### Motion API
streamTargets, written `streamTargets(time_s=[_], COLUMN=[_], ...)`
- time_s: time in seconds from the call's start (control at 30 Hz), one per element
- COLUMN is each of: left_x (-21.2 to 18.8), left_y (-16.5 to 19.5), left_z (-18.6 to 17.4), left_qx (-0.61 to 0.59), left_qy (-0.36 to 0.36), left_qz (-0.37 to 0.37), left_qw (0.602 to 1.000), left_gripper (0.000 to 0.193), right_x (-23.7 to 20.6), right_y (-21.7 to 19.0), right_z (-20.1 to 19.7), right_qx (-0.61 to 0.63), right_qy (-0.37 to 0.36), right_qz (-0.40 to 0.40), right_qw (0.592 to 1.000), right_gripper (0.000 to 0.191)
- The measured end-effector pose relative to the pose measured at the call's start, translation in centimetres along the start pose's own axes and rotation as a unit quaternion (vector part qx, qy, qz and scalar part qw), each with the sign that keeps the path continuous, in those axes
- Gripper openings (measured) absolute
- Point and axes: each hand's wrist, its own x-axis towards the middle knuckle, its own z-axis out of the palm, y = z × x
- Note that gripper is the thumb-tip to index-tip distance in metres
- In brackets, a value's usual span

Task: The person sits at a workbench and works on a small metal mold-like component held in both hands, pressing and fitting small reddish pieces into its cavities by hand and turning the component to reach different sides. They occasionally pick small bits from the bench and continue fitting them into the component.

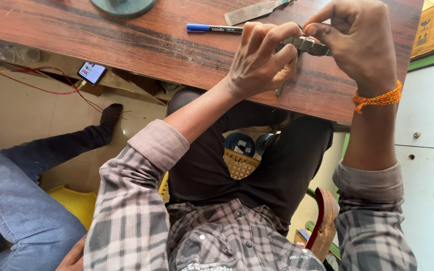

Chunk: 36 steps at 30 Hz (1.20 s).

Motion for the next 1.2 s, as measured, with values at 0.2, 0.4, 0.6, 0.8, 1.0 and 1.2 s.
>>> streamTargets(time_s=[0.2, 0.4, 0.6, 0.8, 1.0, 1.2], left_x=[0.0, -0.3, -0.4, 0.0, 1.4, 2.2], left_y=[0.1, 0.1, 0.0, -0.3, -1.9, -2.9], left_z=[-0.2, 0.2, 0.7, 0.6, 0.8, 0.8], left_qx=[0.005, 0.017, 0.059, 0.065, -0.112, -0.247], left_qy=[0.005, 0.005, -0.011, -0.045, -0.098, -0.118], left_qz=[0.02, -0.002, 0.037, 0.079, 0.057, -0.005], left_qw=[1.0, 1.0, 0.998, 0.994, 0.987, 0.962], left_gripper=[0.02, 0.02, 0.02, 0.026, 0.055, 0.073], right_x=[-0.4, -0.4, 0.4, 0.6, -0.7, -3.4], right_y=[-0.1, 0.9, 3.2, 7.1, 8.9, 6.2], right_z=[0.0, 0.3, 0.4, 0.3, -0.2, -2.4], right_qx=[0.056, -0.017, -0.057, -0.075, -0.076, -0.083], right_qy=[0.008, 0.017, 0.014, 0.069, 0.12, 0.135], right_qz=[0.007, 0.0, 0.103, -0.011, -0.021, 0.054], right_qw=[0.998, 1.0, 0.993, 0.995, 0.99, 0.986], right_gripper=[0.007, 0.005, 0.008, 0.011, 0.009, 0.018])
